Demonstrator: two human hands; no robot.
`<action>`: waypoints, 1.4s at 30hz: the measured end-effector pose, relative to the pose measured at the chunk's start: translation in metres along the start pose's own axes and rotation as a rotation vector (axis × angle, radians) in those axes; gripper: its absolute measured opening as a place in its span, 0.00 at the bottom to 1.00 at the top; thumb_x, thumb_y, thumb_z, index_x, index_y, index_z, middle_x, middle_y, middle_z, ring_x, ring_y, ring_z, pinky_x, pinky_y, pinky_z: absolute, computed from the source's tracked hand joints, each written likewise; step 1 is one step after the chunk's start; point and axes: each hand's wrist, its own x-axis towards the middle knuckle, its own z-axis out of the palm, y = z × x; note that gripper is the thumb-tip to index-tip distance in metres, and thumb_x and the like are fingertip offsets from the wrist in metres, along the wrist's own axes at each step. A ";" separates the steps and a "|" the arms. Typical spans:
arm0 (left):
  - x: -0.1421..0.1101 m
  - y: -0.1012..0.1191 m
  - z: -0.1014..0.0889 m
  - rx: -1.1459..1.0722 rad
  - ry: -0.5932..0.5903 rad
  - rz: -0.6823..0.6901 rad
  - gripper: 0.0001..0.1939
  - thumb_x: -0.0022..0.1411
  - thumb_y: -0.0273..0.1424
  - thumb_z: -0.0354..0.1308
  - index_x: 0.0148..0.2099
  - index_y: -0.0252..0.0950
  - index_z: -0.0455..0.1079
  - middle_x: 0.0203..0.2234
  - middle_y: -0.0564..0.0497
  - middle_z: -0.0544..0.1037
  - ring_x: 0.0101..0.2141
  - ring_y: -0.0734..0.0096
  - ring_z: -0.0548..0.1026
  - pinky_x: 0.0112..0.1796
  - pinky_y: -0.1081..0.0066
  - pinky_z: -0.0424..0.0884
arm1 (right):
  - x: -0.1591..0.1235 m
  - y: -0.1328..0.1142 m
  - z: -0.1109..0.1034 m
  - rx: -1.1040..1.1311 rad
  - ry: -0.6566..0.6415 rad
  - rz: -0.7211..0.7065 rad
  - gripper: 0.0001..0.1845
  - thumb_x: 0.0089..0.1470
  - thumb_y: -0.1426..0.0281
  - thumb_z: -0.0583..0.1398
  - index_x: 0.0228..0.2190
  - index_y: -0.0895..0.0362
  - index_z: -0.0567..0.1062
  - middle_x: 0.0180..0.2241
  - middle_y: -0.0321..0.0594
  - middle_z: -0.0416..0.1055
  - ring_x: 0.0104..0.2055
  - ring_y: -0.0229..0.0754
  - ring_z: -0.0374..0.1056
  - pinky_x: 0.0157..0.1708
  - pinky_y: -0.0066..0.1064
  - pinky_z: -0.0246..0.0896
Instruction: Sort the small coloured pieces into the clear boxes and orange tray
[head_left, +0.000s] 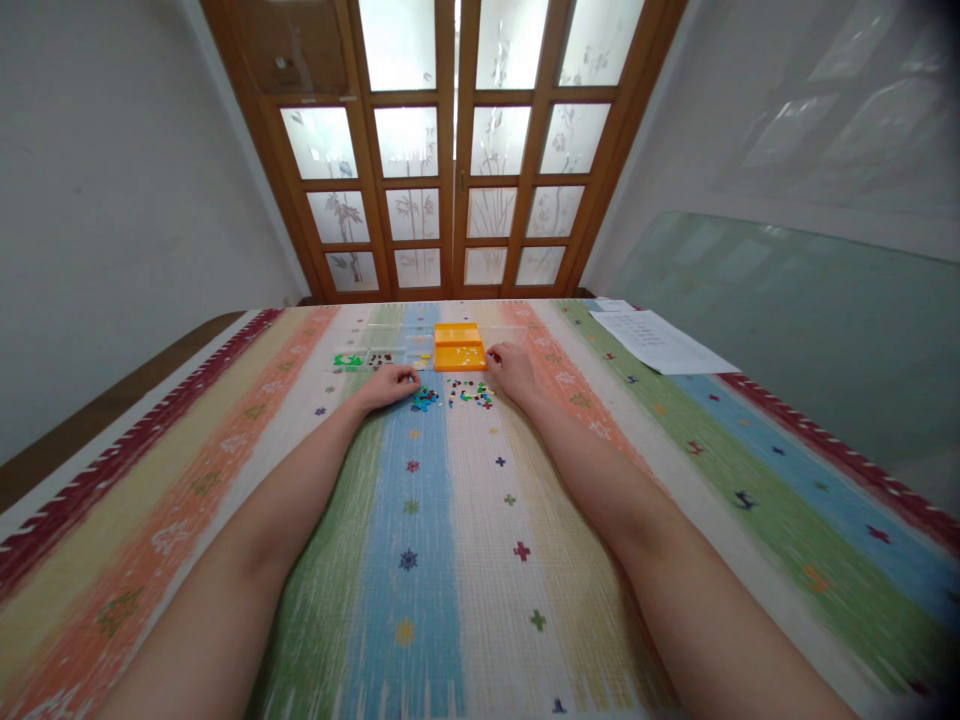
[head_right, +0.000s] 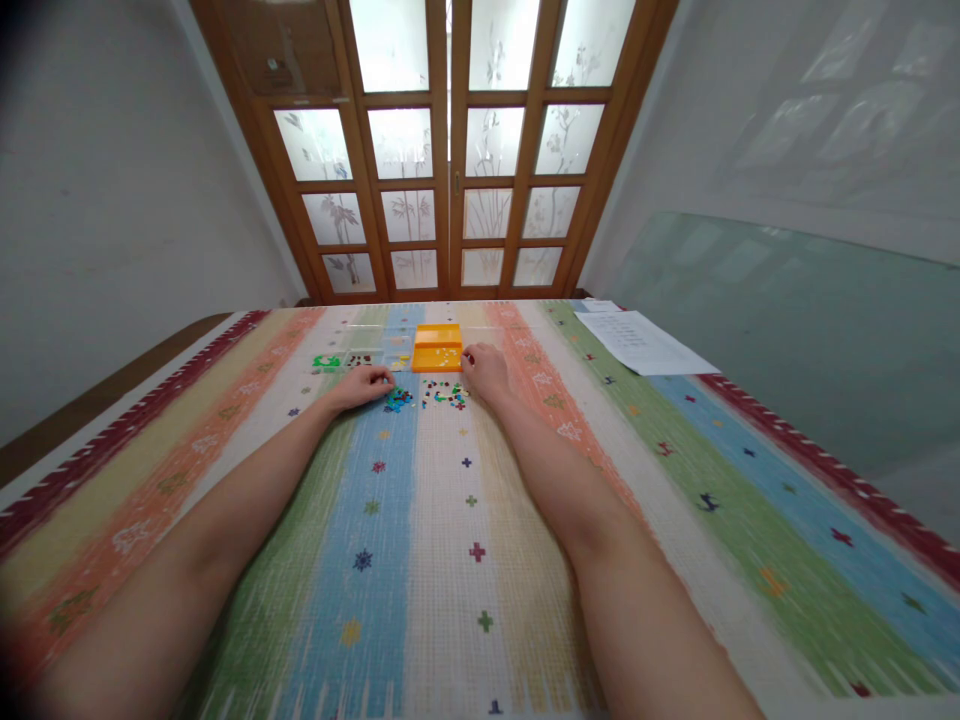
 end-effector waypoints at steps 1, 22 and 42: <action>0.001 -0.001 0.000 -0.014 0.015 -0.011 0.14 0.60 0.41 0.59 0.39 0.36 0.78 0.20 0.57 0.65 0.25 0.71 0.62 0.29 0.71 0.56 | 0.000 0.000 0.000 -0.001 0.000 -0.003 0.11 0.64 0.68 0.58 0.37 0.55 0.81 0.39 0.45 0.77 0.42 0.47 0.68 0.44 0.36 0.59; 0.002 -0.039 -0.025 0.007 0.710 -0.396 0.14 0.62 0.40 0.56 0.42 0.37 0.76 0.24 0.53 0.71 0.28 0.67 0.68 0.30 0.71 0.60 | -0.001 -0.002 -0.001 0.021 0.011 -0.013 0.11 0.64 0.68 0.57 0.36 0.55 0.81 0.38 0.45 0.77 0.43 0.47 0.68 0.46 0.36 0.59; -0.019 -0.055 -0.051 0.012 0.889 -0.669 0.10 0.64 0.35 0.59 0.46 0.40 0.76 0.33 0.45 0.78 0.41 0.55 0.74 0.40 0.64 0.63 | -0.002 -0.004 -0.001 -0.010 -0.019 -0.018 0.11 0.65 0.68 0.57 0.37 0.55 0.81 0.39 0.45 0.77 0.44 0.47 0.68 0.45 0.36 0.58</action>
